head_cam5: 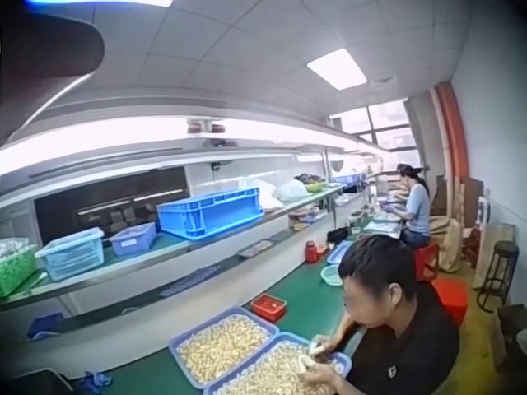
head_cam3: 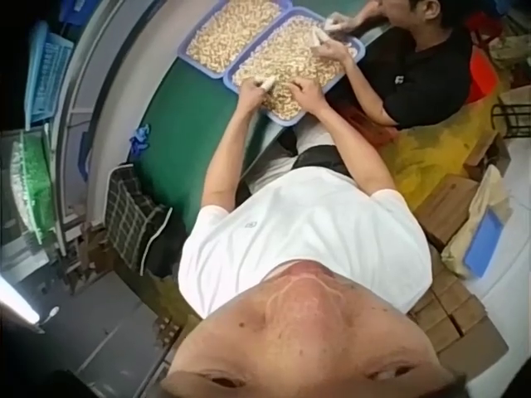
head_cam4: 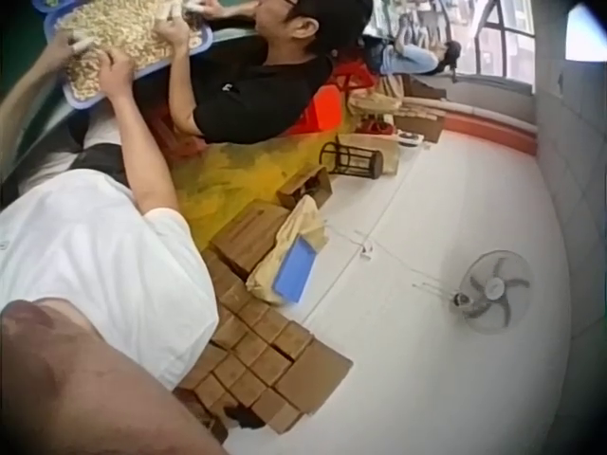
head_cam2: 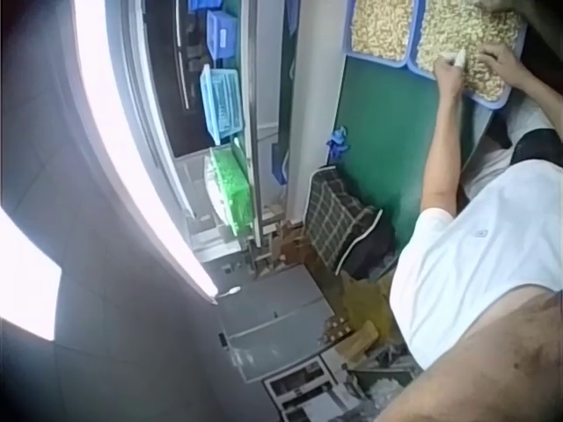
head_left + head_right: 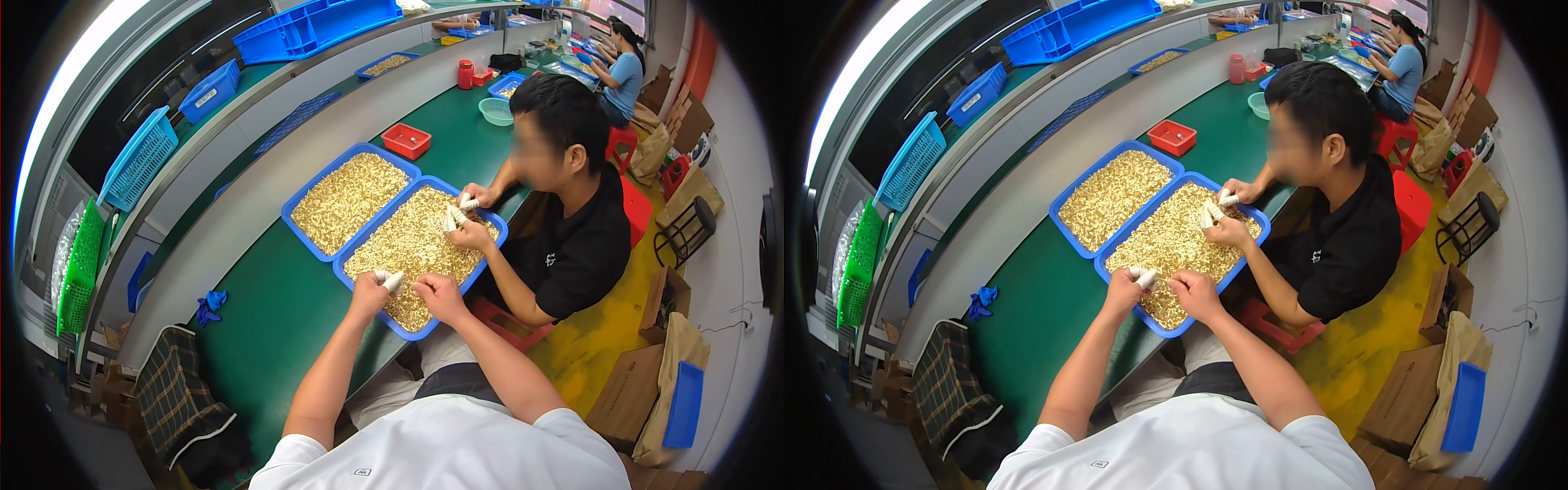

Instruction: Manual inspection and sorting of nuts in plastic trays on a workbench.

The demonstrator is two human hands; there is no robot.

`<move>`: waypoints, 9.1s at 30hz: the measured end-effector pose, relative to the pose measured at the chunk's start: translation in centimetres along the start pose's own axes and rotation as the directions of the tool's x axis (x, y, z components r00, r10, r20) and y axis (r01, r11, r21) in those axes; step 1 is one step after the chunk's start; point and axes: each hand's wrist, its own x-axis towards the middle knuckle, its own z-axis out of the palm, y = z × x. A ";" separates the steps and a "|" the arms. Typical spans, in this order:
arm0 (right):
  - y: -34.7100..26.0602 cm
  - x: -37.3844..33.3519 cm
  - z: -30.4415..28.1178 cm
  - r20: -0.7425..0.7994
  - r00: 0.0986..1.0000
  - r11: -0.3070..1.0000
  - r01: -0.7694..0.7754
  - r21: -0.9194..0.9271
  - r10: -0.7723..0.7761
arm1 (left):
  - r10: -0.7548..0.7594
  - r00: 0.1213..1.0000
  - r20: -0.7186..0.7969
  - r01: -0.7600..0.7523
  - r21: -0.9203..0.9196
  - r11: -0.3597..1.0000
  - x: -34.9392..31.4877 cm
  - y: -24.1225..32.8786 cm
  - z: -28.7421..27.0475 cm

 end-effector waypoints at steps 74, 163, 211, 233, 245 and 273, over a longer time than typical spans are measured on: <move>2.3 0.4 -0.3 0.032 0.999 0.994 -0.019 0.106 0.015 | 0.231 0.916 -0.327 -0.309 -0.212 0.927 -0.1 -3.1 3.5; 1.8 0.0 0.3 -0.064 0.995 0.988 -0.069 0.136 0.078 | 0.222 0.965 -0.140 -0.245 -0.180 0.953 0.0 -2.4 2.3; 1.9 -0.1 -0.1 0.030 0.995 0.979 -0.101 0.174 0.098 | 0.277 0.946 -0.167 -0.310 -0.224 0.924 -0.6 -2.6 3.3; 1.8 -0.1 -0.1 0.000 0.998 0.987 -0.069 0.146 0.069 | 0.256 0.966 -0.044 -0.259 -0.258 0.931 0.3 -3.0 1.8; 1.1 0.1 -0.3 0.045 0.998 0.994 -0.055 0.094 0.051 | 0.278 0.960 -0.041 -0.280 -0.240 0.930 -0.1 -2.6 1.9; 2.6 0.3 -1.3 0.131 0.975 0.949 -0.206 0.240 0.179 | 0.312 0.944 -0.112 -0.322 -0.094 0.942 -0.4 -2.4 3.1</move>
